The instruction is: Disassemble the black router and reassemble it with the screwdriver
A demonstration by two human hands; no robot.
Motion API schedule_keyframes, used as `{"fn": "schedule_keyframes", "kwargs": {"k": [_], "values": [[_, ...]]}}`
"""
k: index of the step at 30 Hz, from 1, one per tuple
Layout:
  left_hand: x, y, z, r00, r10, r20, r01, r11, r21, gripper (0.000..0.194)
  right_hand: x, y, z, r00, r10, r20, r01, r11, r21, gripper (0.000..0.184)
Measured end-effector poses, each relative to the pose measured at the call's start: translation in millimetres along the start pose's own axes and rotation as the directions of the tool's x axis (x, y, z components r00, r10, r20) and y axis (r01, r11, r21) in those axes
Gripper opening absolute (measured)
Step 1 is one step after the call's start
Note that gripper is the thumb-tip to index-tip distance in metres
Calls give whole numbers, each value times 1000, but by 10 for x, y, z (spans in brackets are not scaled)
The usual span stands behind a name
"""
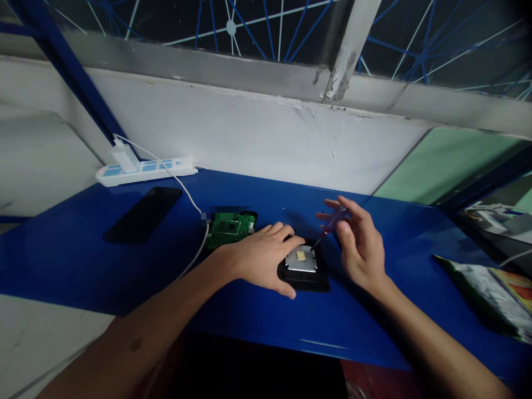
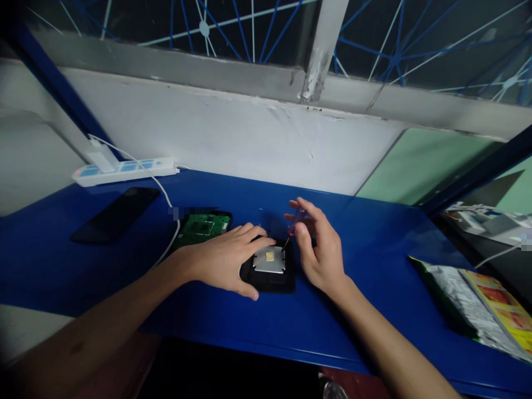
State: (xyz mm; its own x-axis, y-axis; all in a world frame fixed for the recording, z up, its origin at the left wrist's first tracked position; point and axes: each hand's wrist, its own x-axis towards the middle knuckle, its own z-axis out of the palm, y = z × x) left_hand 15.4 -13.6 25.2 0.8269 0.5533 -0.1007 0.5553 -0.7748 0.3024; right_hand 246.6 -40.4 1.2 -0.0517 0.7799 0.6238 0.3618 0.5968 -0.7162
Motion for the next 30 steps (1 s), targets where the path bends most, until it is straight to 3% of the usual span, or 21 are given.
{"fn": "schedule_keyframes", "kwargs": {"k": [9, 17, 20, 25, 30], "values": [[1, -8, 4, 1000, 6, -6, -6, 1000, -7, 94, -18, -22, 12, 1000, 16, -21, -16, 1000, 25, 39], [3, -17, 27, 1000, 10, -17, -10, 1000, -11, 92, 18, -20, -5, 987, -101, -122, 80, 982, -168, 33], [2, -7, 12, 1000, 4, -10, -4, 1000, -18, 92, 30, -17, -19, 989, -107, -101, 91, 984, -152, 28], [0, -5, 2, 1000, 7, 0, -7, 1000, -19, 91, 7, -47, 0, 998, -43, -39, 40, 997, -68, 40], [0, -12, 12, 1000, 11, -17, -11, 1000, -15, 92, 20, -23, -13, 995, -73, -64, 62, 985, -164, 38]]}}
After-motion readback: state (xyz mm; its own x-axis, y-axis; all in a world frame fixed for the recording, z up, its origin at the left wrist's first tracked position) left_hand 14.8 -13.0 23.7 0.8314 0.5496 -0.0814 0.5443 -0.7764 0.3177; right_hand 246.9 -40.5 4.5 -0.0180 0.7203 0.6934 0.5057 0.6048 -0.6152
